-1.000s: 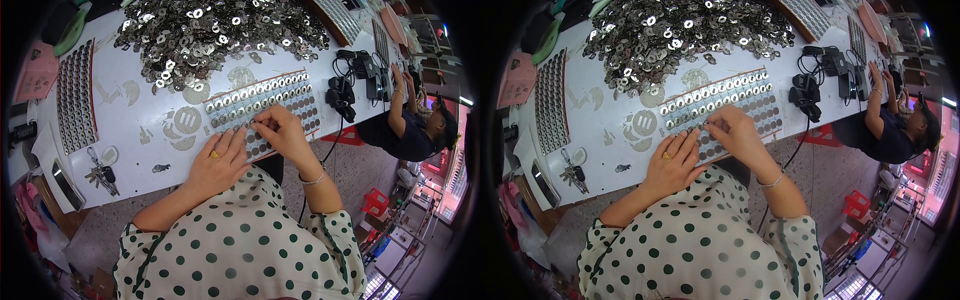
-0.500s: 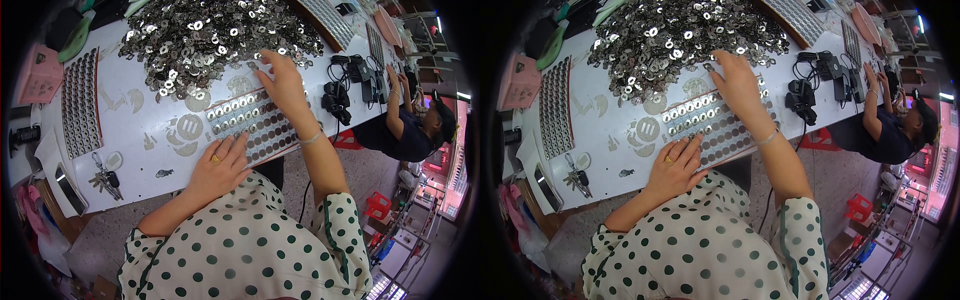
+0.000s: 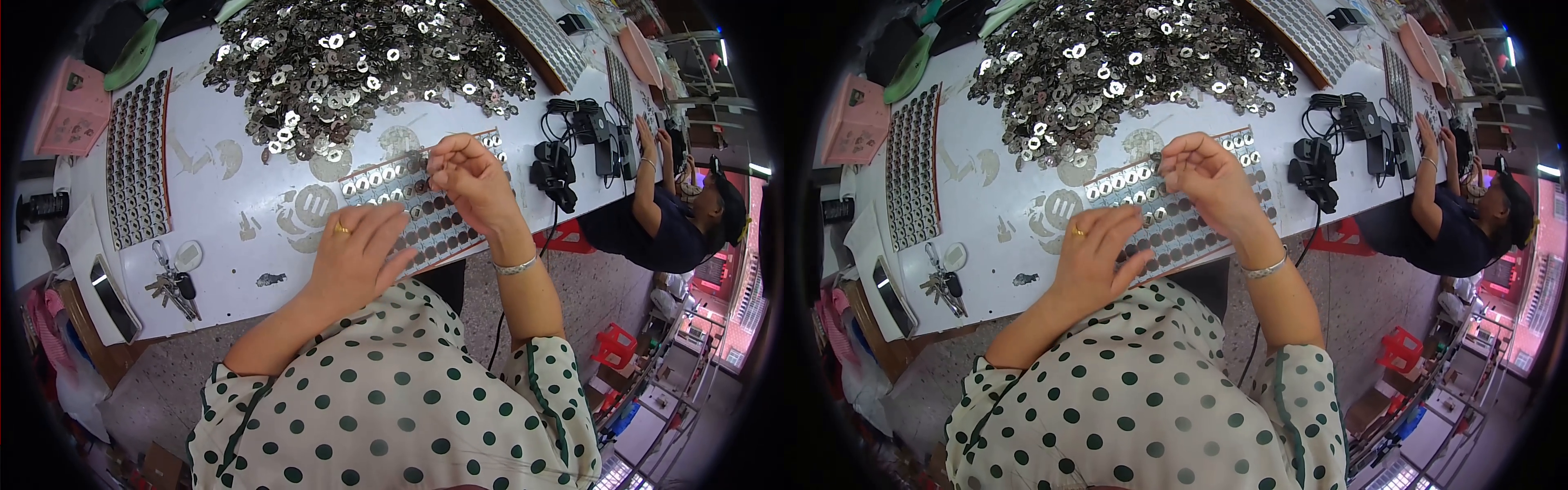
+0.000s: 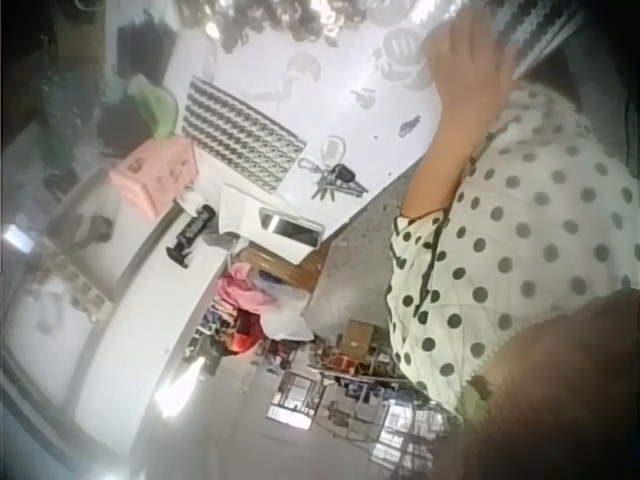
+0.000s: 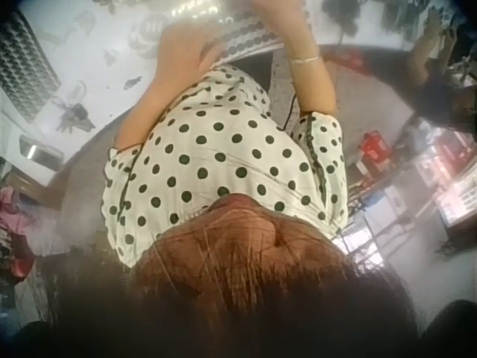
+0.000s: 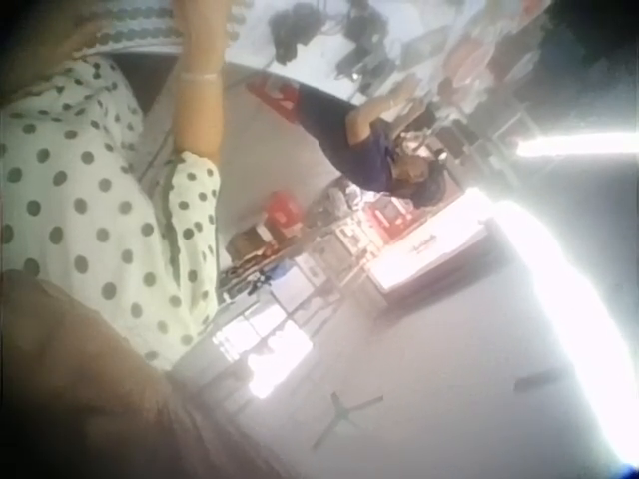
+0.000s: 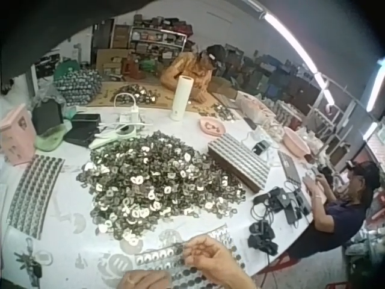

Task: The person assembles small metal parts onto a metal strip by hand, attaching rings and keys to the strip.

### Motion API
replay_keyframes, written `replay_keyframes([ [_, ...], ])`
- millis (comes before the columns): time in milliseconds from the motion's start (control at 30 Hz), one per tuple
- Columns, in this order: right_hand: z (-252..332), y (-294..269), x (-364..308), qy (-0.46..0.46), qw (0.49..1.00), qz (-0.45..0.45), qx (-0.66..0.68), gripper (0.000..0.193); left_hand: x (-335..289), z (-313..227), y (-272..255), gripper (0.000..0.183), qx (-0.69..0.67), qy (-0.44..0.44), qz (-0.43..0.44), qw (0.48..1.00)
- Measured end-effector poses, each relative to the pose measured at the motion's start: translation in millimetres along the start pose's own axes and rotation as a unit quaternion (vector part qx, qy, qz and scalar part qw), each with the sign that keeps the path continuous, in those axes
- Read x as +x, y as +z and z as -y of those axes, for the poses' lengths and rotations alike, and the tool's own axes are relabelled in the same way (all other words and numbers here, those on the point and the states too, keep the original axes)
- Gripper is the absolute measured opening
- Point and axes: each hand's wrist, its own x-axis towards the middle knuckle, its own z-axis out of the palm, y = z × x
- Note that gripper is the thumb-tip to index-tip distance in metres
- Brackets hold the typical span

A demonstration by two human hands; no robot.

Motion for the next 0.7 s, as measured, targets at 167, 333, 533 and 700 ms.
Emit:
replay_keyframes([
  [167,-2.6,1.6,-18.4,0.017,0.993,0.018,-0.117,0.019,4.3,-1.2,6.0,0.041,-0.001,0.034,0.032,0.999],
  [333,9.2,4.2,-33.0,0.021,0.948,0.002,-0.316,0.012,-2.7,-8.2,16.6,0.042,0.037,0.062,0.087,0.994],
  [533,4.7,-3.7,-38.5,0.056,0.893,0.012,-0.446,0.011,-5.5,-9.7,18.5,0.051,0.078,0.065,0.117,0.988],
  [700,2.6,-1.5,-36.2,0.008,0.879,-0.014,-0.476,0.012,-7.3,-10.0,20.7,0.056,0.080,0.061,0.117,0.988],
])
